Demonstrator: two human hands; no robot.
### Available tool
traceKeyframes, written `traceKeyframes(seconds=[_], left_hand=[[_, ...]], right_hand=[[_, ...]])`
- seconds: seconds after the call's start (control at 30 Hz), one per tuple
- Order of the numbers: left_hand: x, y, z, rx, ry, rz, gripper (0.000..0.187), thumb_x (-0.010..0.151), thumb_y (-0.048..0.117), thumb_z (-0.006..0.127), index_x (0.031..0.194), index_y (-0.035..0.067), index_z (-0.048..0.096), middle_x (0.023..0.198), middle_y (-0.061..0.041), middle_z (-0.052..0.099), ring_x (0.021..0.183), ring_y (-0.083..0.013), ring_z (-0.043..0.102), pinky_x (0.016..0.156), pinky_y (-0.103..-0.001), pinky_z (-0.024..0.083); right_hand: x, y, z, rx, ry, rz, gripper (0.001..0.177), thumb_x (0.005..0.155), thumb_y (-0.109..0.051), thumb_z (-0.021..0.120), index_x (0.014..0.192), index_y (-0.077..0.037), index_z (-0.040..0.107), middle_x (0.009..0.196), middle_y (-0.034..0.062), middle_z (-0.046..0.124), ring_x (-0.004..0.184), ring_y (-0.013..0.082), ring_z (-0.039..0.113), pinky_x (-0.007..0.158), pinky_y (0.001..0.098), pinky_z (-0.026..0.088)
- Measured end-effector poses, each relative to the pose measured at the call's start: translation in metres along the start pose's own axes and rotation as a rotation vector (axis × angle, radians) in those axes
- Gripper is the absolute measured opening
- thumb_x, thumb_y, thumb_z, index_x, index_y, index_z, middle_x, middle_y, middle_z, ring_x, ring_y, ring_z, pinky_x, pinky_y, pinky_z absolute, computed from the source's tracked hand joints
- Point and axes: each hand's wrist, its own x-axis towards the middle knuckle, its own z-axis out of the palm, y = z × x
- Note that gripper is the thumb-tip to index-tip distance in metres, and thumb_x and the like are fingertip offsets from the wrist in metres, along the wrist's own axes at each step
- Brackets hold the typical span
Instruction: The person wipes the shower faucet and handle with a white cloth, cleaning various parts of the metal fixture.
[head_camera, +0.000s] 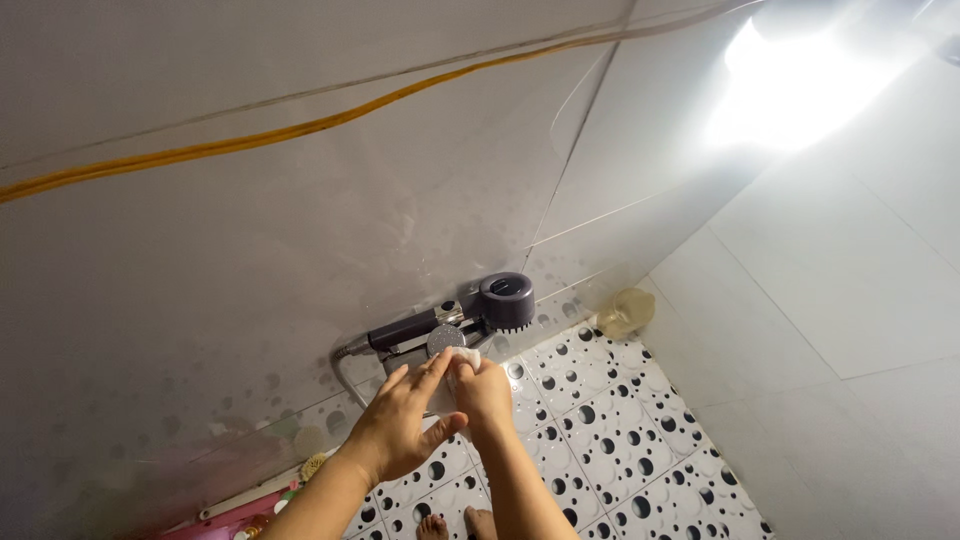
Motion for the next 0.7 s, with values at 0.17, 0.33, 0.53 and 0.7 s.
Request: traceKeyframes(seconds=[0.17,0.33,0.53,0.7], left_hand=[[0.004,-0.002,-0.005,-0.001,-0.054,-0.083,0.112,0.079,0.090,0.020,0.159,0.011,0.025,0.157,-0.012,0.045,0.143,-0.0286,0.044,0.124,-0.048,0.018],[0.007,-0.002,-0.011,-0.105,-0.044,-0.106,0.113,0.077,0.091,0.020,0.155,0.010,0.033,0.152,-0.007,0.053,0.142,-0.0258,0.048,0.123,-0.051,0.019],[0.010,-0.006,-0.010,-0.167,-0.051,-0.153,0.115,0.075,0.091,0.022,0.156,0.011,0.033,0.148,-0.010,0.057,0.143,-0.0257,0.048,0.124,-0.054,0.015],[0.010,-0.008,-0.008,-0.216,-0.038,-0.187,0.117,0.074,0.092,0.019,0.157,0.011,0.033,0.151,-0.010,0.055,0.145,-0.0251,0.045,0.124,-0.056,0.011]], right_hand=[[-0.015,0.017,-0.006,0.191,-0.061,0.059,0.031,0.098,-0.027,0.062,0.102,0.001,0.075,0.080,0.0093,0.073,0.066,0.0177,0.066,0.063,0.0352,0.054],[-0.032,0.024,-0.020,0.267,-0.126,0.104,0.027,0.091,-0.020,0.063,0.105,0.001,0.073,0.088,0.0117,0.076,0.072,0.0187,0.072,0.066,0.0332,0.058],[-0.022,-0.018,-0.012,0.177,-0.097,0.192,0.030,0.094,-0.026,0.065,0.102,0.002,0.073,0.082,0.0105,0.072,0.066,0.0214,0.067,0.061,0.0389,0.056],[-0.017,-0.016,-0.012,0.112,-0.103,0.058,0.031,0.093,-0.028,0.066,0.100,0.000,0.076,0.080,0.0076,0.075,0.068,0.0151,0.068,0.063,0.0312,0.055]])
